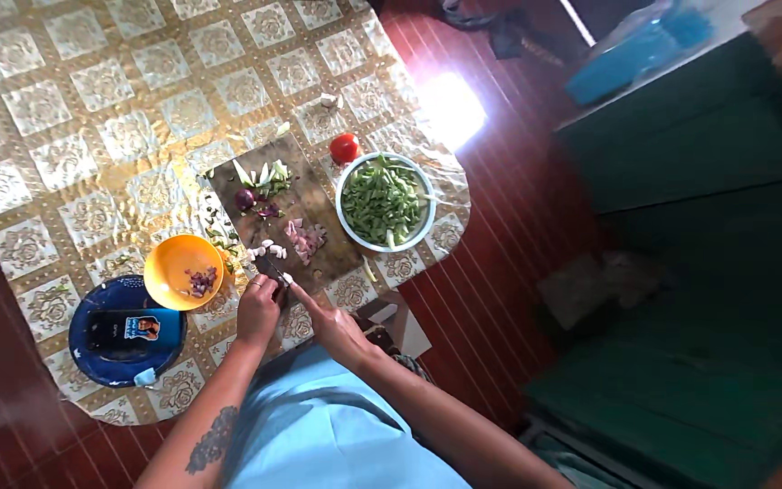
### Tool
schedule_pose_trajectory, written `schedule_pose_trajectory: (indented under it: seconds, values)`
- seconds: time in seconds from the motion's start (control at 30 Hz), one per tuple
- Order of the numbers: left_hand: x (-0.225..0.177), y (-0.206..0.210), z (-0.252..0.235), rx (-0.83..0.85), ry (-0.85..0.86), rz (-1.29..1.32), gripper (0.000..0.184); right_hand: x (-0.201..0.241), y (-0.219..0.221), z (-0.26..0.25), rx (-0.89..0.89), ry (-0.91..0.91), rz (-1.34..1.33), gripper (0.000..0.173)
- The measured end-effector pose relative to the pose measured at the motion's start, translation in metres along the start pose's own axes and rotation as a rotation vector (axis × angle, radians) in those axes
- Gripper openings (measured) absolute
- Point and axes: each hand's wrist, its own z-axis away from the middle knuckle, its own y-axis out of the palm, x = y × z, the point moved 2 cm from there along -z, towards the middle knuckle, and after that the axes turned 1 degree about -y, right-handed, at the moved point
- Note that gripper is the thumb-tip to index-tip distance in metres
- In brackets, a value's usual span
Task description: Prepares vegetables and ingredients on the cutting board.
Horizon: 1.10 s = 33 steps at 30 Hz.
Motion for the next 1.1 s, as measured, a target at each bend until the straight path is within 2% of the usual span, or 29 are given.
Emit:
schedule_pose_trajectory:
  seconds: [0.17,0.3,0.37,0.47,0.63,0.7,0.83,0.97,1.1]
  values:
    - [-0.006,-0.001,-0.005,0.029,0.025,-0.047,0.007,0.017,-0.008,-0.001,0.105,0.091,0.074,0.072]
    - [-0.009,-0.005,-0.007,0.137,-0.03,-0.086,0.014,0.034,-0.01,-0.031,0.08,0.1,0.073,0.071]
    - [-0.01,-0.005,-0.007,0.165,-0.052,-0.099,0.014,0.026,-0.002,-0.029,0.058,0.093,0.066,0.073]
    - [-0.008,-0.005,-0.01,0.123,-0.011,-0.079,0.012,0.014,0.005,-0.008,0.074,0.097,0.045,0.072]
    - [-0.005,0.0,-0.004,0.123,-0.011,-0.066,0.009,0.021,0.002,-0.033,0.03,0.091,0.057,0.071]
    - [-0.004,0.0,-0.005,0.094,-0.003,-0.064,0.01,0.011,0.01,-0.021,-0.016,0.067,0.051,0.07]
    - [-0.002,0.004,0.001,0.039,0.018,-0.045,0.009,0.005,0.009,-0.002,0.066,0.115,0.048,0.067]
    - [0.0,0.007,0.001,-0.004,0.064,-0.043,0.006,0.007,0.0,-0.016,-0.006,0.089,0.026,0.065]
    - [0.005,0.001,0.008,-0.045,0.045,0.017,0.012,0.002,-0.005,-0.006,-0.133,-0.009,-0.013,0.064]
